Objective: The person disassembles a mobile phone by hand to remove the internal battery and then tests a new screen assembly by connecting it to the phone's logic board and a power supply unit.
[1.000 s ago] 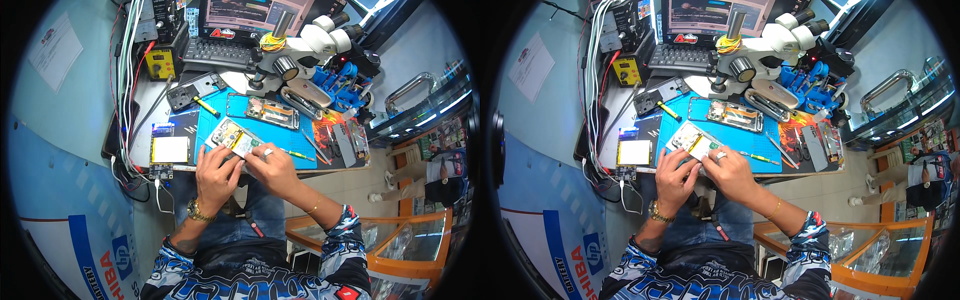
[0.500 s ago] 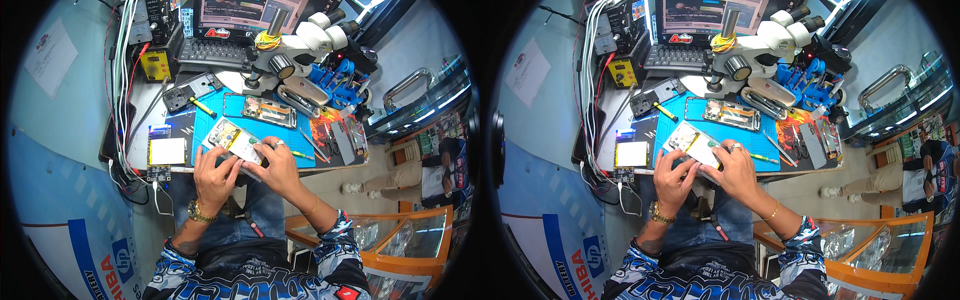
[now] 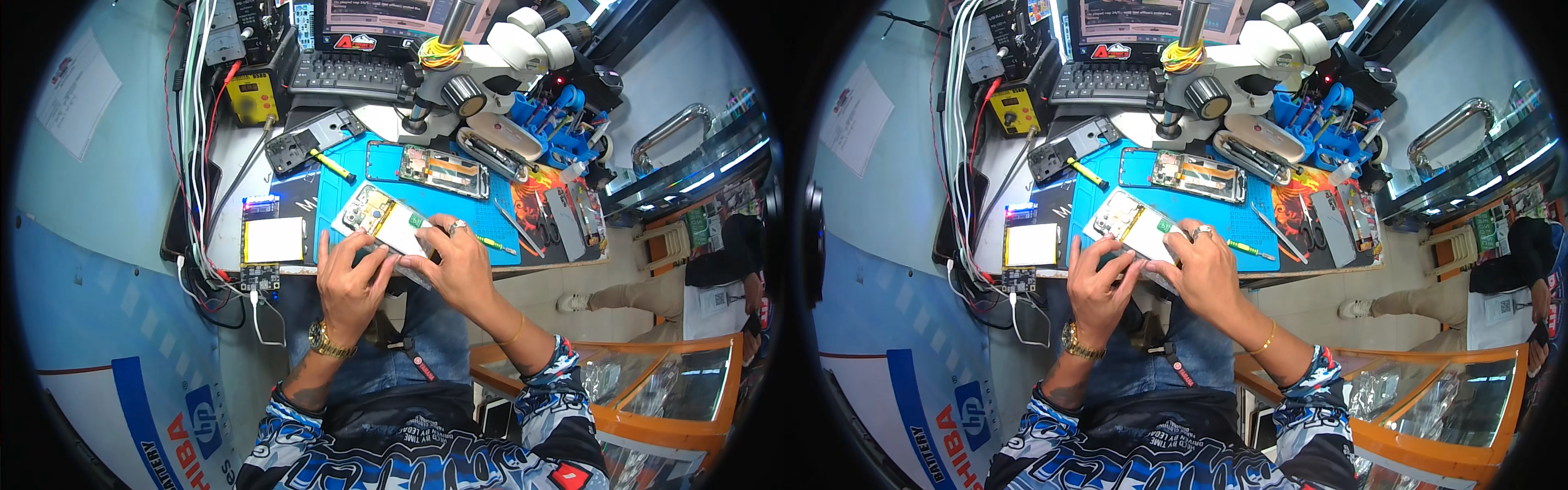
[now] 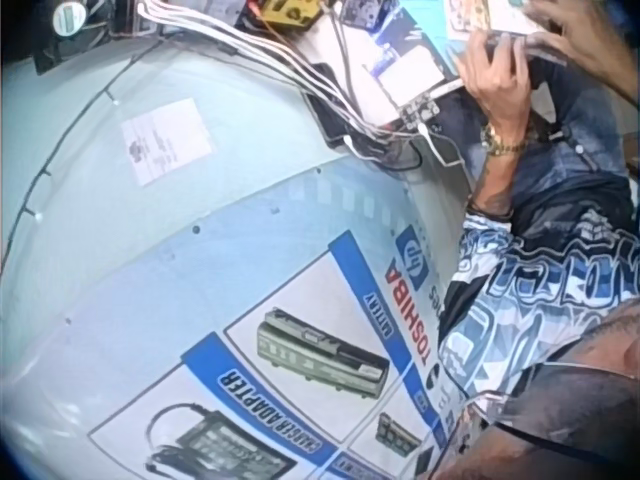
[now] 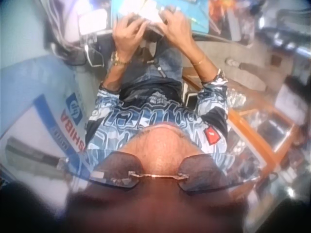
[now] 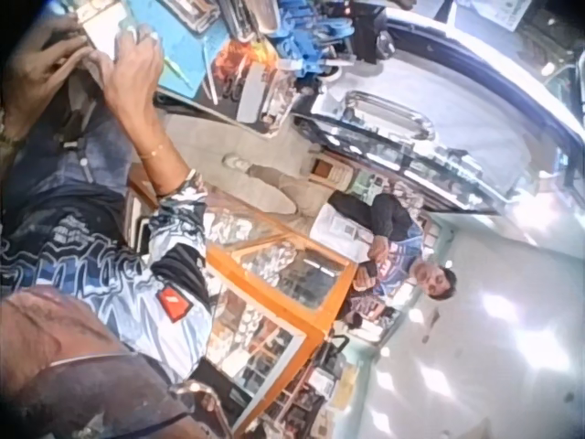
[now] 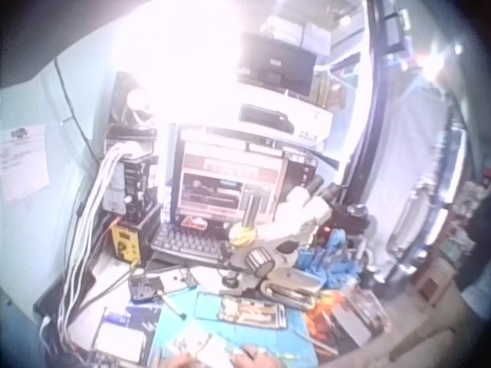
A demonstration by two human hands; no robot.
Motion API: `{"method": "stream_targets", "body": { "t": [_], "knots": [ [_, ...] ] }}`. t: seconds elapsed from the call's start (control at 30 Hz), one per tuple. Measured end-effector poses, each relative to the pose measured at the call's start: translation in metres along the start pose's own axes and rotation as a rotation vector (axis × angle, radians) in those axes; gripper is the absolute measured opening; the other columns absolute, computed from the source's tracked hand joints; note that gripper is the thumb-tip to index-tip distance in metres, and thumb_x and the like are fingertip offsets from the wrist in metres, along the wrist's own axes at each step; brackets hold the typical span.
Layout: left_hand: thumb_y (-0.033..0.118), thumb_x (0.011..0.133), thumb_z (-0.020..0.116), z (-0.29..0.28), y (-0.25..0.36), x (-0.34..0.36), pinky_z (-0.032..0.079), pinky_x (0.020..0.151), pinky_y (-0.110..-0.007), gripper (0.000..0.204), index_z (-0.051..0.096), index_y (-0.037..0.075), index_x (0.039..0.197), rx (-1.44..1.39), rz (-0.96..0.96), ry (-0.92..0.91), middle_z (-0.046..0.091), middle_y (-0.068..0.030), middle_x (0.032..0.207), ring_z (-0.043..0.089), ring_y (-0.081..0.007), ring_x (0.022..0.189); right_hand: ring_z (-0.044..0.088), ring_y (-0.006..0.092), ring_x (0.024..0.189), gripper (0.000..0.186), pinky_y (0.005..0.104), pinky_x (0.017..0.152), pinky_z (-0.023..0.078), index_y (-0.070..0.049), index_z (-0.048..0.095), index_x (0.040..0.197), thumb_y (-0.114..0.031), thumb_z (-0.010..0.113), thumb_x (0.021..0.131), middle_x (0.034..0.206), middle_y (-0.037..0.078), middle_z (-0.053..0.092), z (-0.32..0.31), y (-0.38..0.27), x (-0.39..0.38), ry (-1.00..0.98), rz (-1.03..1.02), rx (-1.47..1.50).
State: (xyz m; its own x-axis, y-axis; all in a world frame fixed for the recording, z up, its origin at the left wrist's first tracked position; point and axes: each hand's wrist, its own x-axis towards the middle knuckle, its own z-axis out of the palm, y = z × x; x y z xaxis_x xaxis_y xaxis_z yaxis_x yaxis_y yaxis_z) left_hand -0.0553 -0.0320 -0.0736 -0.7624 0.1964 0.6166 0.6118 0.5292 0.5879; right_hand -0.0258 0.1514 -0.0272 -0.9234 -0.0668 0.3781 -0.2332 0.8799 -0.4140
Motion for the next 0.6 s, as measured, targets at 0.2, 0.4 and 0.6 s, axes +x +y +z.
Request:
{"method": "stream_targets", "body": {
  "t": [0.2, 0.4, 0.6],
  "knots": [
    [0.021, 0.077, 0.083, -0.003, -0.003, -0.002, 0.036, 0.11, -0.059, 0.024, 0.074, 0.008, 0.095, 0.024, 0.044, -0.048, 0.066, -0.0061, 0.102, 0.066, -0.0278, 0.107, 0.062, 0.0346, 0.095, 0.025, 0.0441, 0.079, 0.051, -0.006, 0.074, 0.101, -0.021, 0.078, 0.082, 0.107, 0.017, 0.066, 0.005, 0.011, 0.0, 0.009, 0.013, 0.02],
    [0.023, 0.075, 0.086, 0.0, 0.005, -0.003, 0.039, 0.106, -0.058, 0.031, 0.072, 0.009, 0.099, 0.076, -0.03, 0.05, 0.063, -0.0056, 0.103, 0.062, -0.0271, 0.101, 0.061, 0.0324, 0.096, 0.033, 0.042, 0.084, 0.049, -0.006, 0.072, 0.11, -0.019, 0.079, 0.08, 0.106, 0.014, 0.067, 0.001, 0.015, 0.007, -0.044, 0.013, 0.037],
    [0.028, 0.078, 0.083, 0.014, 0.024, -0.002, 0.033, 0.109, -0.055, 0.027, 0.072, 0.011, 0.096, 0.165, -0.093, 0.068, 0.062, -0.0041, 0.101, 0.059, -0.0245, 0.104, 0.059, 0.0376, 0.095, 0.048, 0.0466, 0.084, 0.047, -0.005, 0.065, 0.12, -0.017, 0.08, 0.076, 0.099, 0.017, 0.065, -0.011, 0.013, 0.018, -0.138, 0.102, 0.141]
  ]
}}
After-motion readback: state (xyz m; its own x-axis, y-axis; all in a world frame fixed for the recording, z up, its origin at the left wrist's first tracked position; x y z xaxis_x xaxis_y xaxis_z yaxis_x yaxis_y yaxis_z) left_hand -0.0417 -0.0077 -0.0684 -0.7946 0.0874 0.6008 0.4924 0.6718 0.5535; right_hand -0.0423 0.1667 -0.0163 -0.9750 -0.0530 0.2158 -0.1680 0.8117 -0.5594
